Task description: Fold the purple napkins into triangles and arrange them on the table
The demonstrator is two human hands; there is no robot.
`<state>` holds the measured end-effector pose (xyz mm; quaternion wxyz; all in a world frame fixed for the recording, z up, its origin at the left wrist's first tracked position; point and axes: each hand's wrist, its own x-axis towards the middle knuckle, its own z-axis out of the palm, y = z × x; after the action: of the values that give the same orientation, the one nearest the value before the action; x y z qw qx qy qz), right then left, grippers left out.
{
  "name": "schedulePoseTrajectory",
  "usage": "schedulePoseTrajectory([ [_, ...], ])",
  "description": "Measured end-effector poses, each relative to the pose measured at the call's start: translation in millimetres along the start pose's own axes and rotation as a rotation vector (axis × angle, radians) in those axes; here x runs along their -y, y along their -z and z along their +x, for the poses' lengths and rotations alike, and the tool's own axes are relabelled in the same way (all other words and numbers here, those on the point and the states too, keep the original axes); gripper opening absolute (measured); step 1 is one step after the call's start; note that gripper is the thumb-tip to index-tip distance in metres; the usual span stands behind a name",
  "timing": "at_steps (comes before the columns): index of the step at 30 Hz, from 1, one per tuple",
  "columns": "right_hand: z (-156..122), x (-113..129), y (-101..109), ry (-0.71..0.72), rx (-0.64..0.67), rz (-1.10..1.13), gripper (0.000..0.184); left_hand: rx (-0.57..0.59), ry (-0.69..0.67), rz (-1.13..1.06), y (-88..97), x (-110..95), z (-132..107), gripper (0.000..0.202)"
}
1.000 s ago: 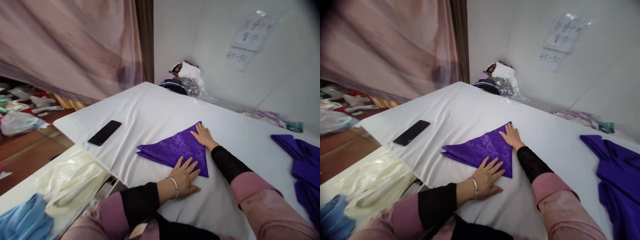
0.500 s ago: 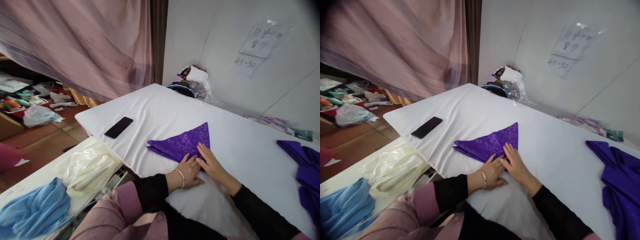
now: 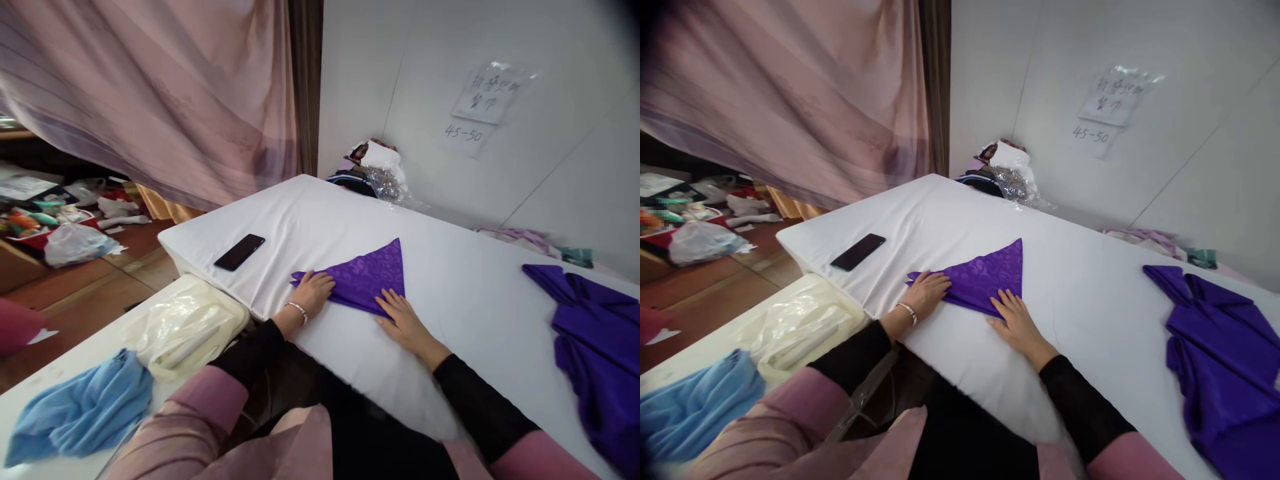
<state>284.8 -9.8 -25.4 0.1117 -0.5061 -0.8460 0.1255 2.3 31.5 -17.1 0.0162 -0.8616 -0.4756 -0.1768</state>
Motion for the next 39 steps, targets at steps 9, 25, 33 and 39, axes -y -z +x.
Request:
schedulePoseTrajectory([
  [9, 1.5, -1.6, -2.8, -0.009, -0.073, -0.013, 0.044, -0.024, 0.018, 0.099, 21.7, 13.4, 1.0, 0.033],
  [25, -0.3, -1.1, 0.3, 0.023, 0.015, -0.077, 0.058, 0.144, 0.02, 0.121, 23.8, 10.3, -23.0, 0.049],
  [33, -0.2, 0.5, 2.8, 0.024, 0.048, -0.07, 0.063, 0.143, -0.006, 0.149, 25.6, 21.8, -10.9, 0.043],
  [39, -4.5, 0.5, 3.7, 0.018, -0.012, -0.035, 0.059, 0.056, -0.051, 0.148, 24.5, 27.7, -8.9, 0.035],
])
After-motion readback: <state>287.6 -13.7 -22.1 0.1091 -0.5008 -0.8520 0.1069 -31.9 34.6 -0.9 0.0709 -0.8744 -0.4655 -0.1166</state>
